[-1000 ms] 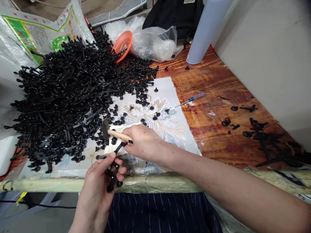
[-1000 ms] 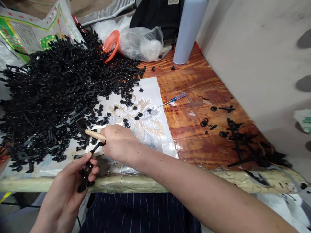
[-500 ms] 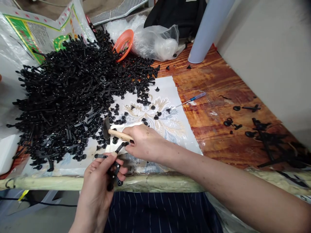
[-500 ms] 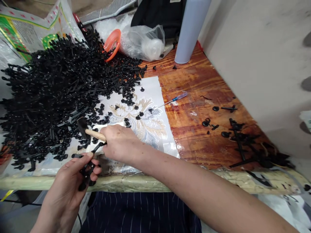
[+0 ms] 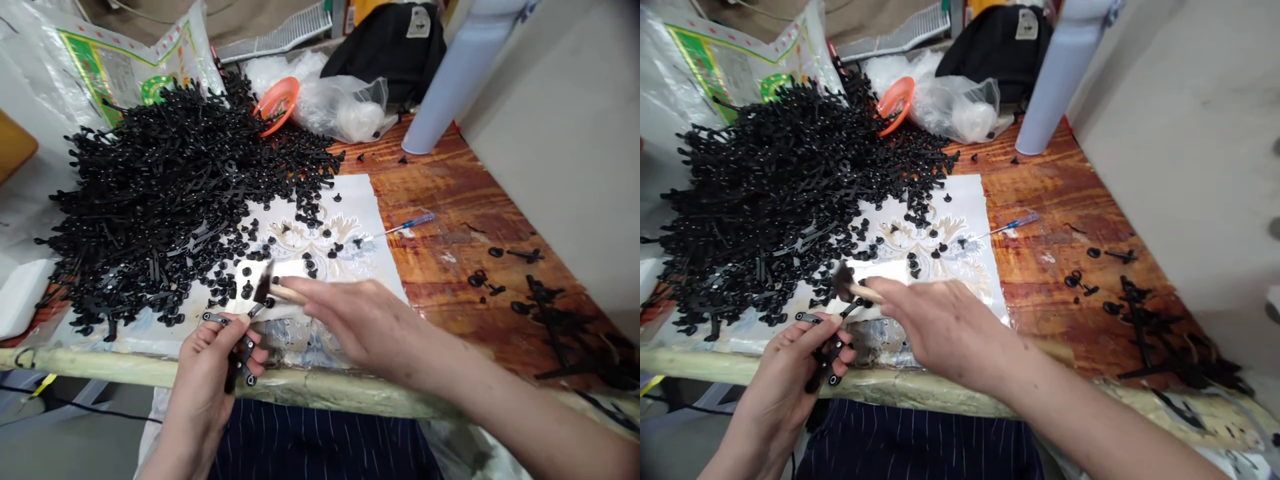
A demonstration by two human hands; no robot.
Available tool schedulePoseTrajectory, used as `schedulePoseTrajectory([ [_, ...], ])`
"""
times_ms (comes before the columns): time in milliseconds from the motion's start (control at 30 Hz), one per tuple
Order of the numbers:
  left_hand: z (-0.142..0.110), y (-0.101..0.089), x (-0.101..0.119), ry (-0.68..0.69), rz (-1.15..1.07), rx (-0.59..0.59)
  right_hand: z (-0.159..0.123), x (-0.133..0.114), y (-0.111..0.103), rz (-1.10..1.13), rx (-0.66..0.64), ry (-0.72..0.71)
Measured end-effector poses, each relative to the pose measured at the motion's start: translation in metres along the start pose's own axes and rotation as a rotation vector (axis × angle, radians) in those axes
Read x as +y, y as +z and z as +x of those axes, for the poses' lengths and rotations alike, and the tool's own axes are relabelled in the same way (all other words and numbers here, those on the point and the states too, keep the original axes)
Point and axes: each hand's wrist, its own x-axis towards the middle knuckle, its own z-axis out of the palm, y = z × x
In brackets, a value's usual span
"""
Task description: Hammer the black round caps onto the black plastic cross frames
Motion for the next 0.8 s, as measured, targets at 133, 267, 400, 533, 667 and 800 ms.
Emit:
schedulePoseTrajectory([
  [133, 0.0, 0.0, -0.001, 0.058, -0.048, -0.003, -0.014, 0.003, 0.009, -0.067, -0.001, 0.026],
  [267, 0.001, -0.001, -0.002, 0.075, -0.047, -0.026, -0.017, -0.002, 0.003, -0.085, 0.088, -0.061],
  [400, 0.0, -0.002, 0.001, 0.068, -0.03, -0.034, -0.013, -0.002, 0.006, -0.08, 0.198, -0.11],
  [533, -0.001, -0.002, 0.003, 0.059, -0.015, -0.025, -0.007, -0.003, 0.007, -0.151, -0.029, -0.051],
  [667, 0.002, -0.002, 0.002, 0.053, -0.022, -0.034, -0.007, -0.01, -0.004, -0.077, 0.085, -0.04],
  [800, 0.004, -0.004, 0.0, 0.034, -0.033, -0.041, -0.006, -0.01, -0.006, -0.048, 0.137, -0.007],
])
